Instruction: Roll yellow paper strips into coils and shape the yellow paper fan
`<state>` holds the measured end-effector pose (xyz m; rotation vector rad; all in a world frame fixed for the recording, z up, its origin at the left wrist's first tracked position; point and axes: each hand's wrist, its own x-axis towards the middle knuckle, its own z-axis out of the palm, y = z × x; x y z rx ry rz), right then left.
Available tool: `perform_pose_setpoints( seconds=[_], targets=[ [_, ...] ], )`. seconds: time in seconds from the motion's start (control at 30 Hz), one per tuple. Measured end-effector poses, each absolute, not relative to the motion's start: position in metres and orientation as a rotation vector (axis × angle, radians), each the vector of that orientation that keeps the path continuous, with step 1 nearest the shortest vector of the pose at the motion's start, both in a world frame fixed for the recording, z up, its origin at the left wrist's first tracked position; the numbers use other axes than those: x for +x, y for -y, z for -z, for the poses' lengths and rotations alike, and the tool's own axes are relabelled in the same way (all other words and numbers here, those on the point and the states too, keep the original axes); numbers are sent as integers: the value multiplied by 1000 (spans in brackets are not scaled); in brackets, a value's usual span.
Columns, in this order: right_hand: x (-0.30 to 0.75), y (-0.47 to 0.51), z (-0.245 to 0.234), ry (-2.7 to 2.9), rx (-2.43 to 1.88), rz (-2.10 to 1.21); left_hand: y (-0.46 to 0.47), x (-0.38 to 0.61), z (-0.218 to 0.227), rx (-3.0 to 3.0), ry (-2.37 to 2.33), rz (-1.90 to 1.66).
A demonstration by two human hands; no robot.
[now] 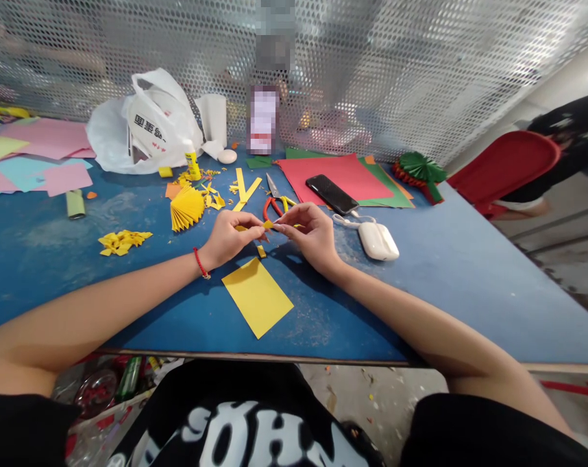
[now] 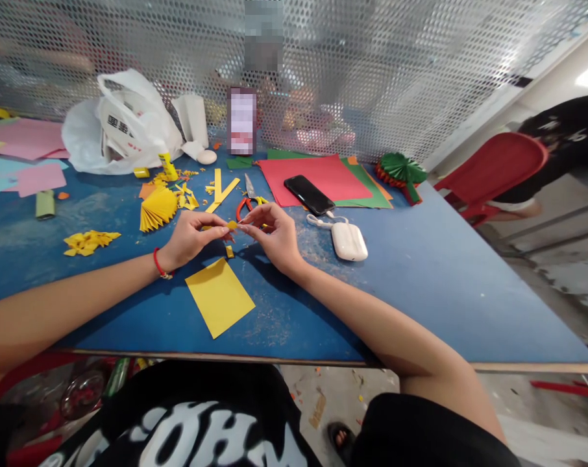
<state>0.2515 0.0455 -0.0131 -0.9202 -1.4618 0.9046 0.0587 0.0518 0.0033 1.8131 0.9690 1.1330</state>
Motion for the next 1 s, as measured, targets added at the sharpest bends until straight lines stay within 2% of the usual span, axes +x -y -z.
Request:
perform_pose_setpoints(
  seconds=[0.6, 1.0],
  targets=[
    [252, -47, 12, 1414, -954, -946, -51, 58, -4, 1800, -994, -1096],
    [250, -41, 11, 1510, -961, -825, -51, 56, -2, 1983, -1064, -1080]
  ],
)
